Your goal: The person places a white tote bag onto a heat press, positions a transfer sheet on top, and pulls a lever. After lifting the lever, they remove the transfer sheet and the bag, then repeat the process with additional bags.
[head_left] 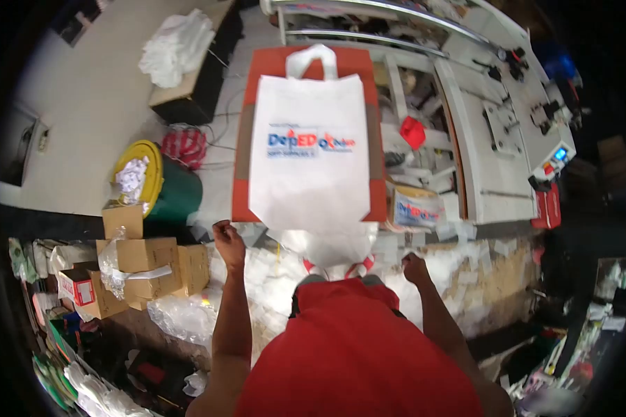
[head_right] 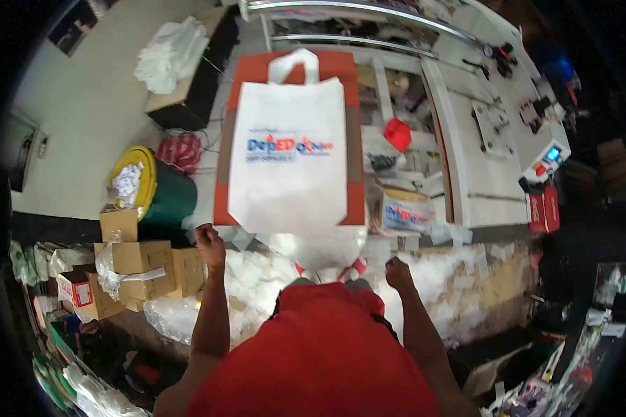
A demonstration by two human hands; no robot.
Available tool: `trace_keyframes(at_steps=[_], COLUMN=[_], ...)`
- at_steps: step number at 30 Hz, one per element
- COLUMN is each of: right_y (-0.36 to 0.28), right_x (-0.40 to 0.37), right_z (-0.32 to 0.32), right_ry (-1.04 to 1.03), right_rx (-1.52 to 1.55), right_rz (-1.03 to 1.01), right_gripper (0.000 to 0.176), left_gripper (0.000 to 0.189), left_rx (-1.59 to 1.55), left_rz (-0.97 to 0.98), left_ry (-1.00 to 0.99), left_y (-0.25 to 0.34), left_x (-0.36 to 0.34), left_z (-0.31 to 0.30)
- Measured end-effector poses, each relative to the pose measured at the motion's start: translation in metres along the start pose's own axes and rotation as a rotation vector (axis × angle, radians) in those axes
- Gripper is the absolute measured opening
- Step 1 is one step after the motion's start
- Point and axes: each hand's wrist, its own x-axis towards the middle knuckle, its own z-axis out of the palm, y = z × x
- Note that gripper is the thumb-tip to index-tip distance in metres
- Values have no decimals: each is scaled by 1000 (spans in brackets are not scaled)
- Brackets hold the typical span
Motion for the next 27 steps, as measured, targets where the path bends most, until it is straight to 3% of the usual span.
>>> trace_keyframes(at_steps=[3,4,5,6,7,8,9,10,11,12,13,14,16,18,19,21,23,24,27], right_y=[34,78,57,70,99,65,36,38,40,40,39,39,42,41,56,97,58,56,50], right_x=[34,57,69,89,115,120,132,154,169,186,199,203,205,204,207,218,216,214,211], right_z=[36,74,66,97,137,126,124,143,161,179,197,213,244,252,265,288,216,206,175], right_ry=[100,122,22,62,17,60,14,-19,-58,-79,-81,-87,-91,-85,-106,36,94,218,111], right_rx=[9,-165,-402,-261,-348,-150,11,24,36,45,9,-31,-59,-78,-80,436,242,352,399], right_rz=[-11,-250,-410,-275,-313,-186,69,146,222,217,322,431,443,484,485,291,266,251,310], right_gripper=[11,13,18,23,27,28,37,42,48,48,54,59,63,62,62,57,51,47,36], left_gripper=[14,17,20,22,27,35,44,42,41,39,33,29,26,23,23,19,17,17,18], left_rx=[406,416,424,854,821,862,936,1040,978,1123,853,743,647,812,820,683,686,632,476], left_rz=[102,-58,-221,269,420,-414,-308,-544,-765,-698,-890,-858,-839,-1194,-1213,-1370,-1079,-1058,-964], left_ry=[-43,-197,-343,-421,-520,-641,-1050,-842,-922,-1017,-1211,-1138,-1043,-751,-744,-694,-609,-596,-513], left_y=[-65,-98,-140,-196,-254,-150,-206,-185,-219,-224,-229,-214,-187,-151,-137,-106,-152,-156,-161], left_x=[-43,-65,-93,-137,-175,-200,-238,-282,-330,-375,-406,-443,-486,-506,-504,-476,-517,-518,-500], left_z=[-12,-24,-42,-68,-96,-85,-127,-140,-179,-208,-237,-263,-270,-250,-237,-178,-183,-173,-124])
